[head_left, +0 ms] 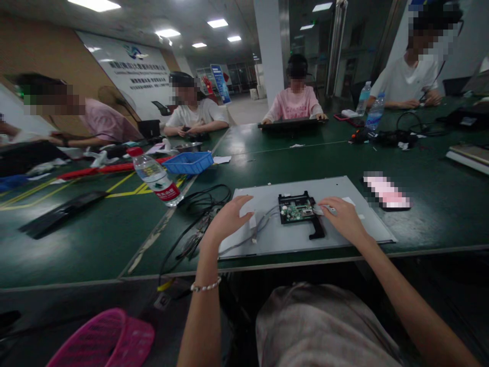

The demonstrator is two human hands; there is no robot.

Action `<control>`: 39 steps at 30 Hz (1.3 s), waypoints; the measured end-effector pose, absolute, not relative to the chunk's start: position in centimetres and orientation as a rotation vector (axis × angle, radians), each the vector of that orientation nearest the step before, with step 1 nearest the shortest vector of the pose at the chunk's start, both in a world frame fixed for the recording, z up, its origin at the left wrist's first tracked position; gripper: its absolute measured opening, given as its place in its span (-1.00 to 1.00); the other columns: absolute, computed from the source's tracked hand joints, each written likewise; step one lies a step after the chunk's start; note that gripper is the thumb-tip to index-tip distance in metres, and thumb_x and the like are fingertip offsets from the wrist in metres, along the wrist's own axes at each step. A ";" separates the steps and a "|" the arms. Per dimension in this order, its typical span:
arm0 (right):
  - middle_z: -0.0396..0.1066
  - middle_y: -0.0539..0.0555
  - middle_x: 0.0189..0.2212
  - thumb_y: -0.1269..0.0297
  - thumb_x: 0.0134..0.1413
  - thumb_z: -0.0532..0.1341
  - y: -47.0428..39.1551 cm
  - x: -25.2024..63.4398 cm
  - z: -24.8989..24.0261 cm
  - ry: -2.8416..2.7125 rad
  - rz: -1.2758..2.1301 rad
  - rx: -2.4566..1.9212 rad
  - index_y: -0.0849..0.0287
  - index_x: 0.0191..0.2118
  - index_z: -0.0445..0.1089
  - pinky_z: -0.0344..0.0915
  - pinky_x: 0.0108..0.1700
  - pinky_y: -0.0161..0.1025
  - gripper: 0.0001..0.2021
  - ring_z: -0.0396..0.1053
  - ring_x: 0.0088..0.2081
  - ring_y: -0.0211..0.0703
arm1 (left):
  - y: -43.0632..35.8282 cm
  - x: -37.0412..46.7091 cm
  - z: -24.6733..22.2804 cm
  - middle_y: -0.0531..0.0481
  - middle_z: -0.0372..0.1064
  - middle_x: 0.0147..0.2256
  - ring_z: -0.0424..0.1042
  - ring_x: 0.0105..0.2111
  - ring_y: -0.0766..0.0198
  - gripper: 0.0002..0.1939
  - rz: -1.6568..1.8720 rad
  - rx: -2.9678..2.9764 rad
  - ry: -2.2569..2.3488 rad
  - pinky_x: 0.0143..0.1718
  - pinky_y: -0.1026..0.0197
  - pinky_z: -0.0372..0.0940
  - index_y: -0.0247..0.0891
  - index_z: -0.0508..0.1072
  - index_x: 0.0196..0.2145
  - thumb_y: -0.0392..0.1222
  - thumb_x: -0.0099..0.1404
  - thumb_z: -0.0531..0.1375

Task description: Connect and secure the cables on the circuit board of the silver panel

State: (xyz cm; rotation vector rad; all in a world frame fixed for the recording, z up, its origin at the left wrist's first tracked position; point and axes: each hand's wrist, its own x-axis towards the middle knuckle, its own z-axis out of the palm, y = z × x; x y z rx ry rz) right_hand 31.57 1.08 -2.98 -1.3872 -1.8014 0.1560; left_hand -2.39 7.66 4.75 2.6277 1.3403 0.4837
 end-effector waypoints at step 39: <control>0.40 0.19 0.02 0.59 0.03 0.09 1.6 16.0 -0.3 -1.980 0.555 -1.003 0.21 0.15 0.26 0.26 0.10 -0.18 -0.49 0.38 -0.03 -0.15 | 0.0 2.3 2.1 -0.19 0.43 -0.18 0.39 -0.16 0.03 -0.79 0.520 2.983 1.809 -0.08 0.01 0.24 -0.33 0.44 -0.17 -0.38 0.29 0.06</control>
